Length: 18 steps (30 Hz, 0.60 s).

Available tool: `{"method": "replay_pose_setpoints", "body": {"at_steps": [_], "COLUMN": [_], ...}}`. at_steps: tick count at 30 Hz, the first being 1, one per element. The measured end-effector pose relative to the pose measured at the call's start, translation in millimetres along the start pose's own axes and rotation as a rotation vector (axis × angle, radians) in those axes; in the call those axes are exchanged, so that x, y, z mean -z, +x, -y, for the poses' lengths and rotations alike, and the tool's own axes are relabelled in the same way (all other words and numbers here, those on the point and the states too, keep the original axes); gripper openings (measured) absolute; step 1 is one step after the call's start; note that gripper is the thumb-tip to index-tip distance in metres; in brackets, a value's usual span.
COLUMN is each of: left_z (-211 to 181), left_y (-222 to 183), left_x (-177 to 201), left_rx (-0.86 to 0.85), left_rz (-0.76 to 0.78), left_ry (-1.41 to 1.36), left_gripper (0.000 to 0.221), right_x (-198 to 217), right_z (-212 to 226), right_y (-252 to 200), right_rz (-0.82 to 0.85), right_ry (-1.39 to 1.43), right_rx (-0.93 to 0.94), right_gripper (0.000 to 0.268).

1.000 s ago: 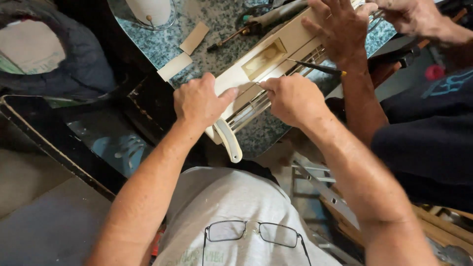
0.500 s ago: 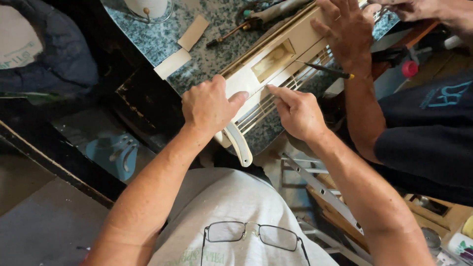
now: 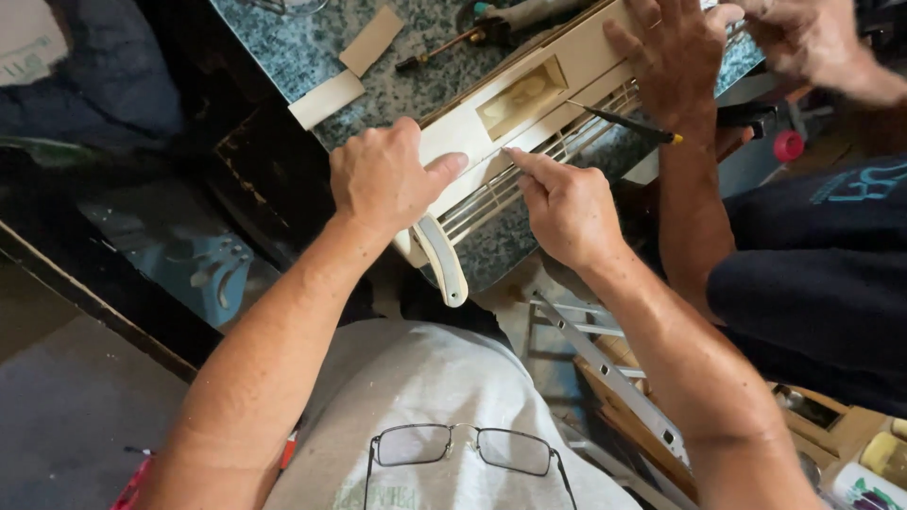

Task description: Disassembling the plastic casing of an air conditioning unit using a screwdriver to access internal components.

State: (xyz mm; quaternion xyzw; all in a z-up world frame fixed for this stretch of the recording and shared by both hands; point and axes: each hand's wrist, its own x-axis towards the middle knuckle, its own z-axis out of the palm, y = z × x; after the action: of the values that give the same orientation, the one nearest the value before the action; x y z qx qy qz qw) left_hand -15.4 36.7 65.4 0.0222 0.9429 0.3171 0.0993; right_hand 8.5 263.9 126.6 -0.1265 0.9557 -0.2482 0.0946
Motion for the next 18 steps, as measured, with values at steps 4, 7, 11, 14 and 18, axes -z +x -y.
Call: {"method": "replay_pose_setpoints", "body": {"at_steps": [4,7,11,14,18], "left_z": [-2,-3,-1,-6,-1], "left_y": [-2,-4,0,-2,4], "left_x": [0,2,0,2,-12], "left_rx": [0.015,0.014,0.005,0.027,0.052], "left_rz": [-0.041,-0.059,-0.043,-0.037,-0.004], "left_ry": [-0.030,-0.041,0.008,0.021,0.166], "left_gripper": [0.061,0.058,0.058,0.057,0.073], "right_x": [-19,-33,-20,13,42], "right_z": [-7,-10,-24,-23,0], "right_y": [-7,-15,-8,12,11], "right_rz": [-0.112,-0.219,-0.191,0.044,0.155], "right_ry": [0.164,0.045,-0.302,0.095,-0.022], "right_rx": [-0.171,-0.067,0.203,-0.007,0.096], "right_gripper": [0.036,0.036,0.036,0.034,0.029]}}
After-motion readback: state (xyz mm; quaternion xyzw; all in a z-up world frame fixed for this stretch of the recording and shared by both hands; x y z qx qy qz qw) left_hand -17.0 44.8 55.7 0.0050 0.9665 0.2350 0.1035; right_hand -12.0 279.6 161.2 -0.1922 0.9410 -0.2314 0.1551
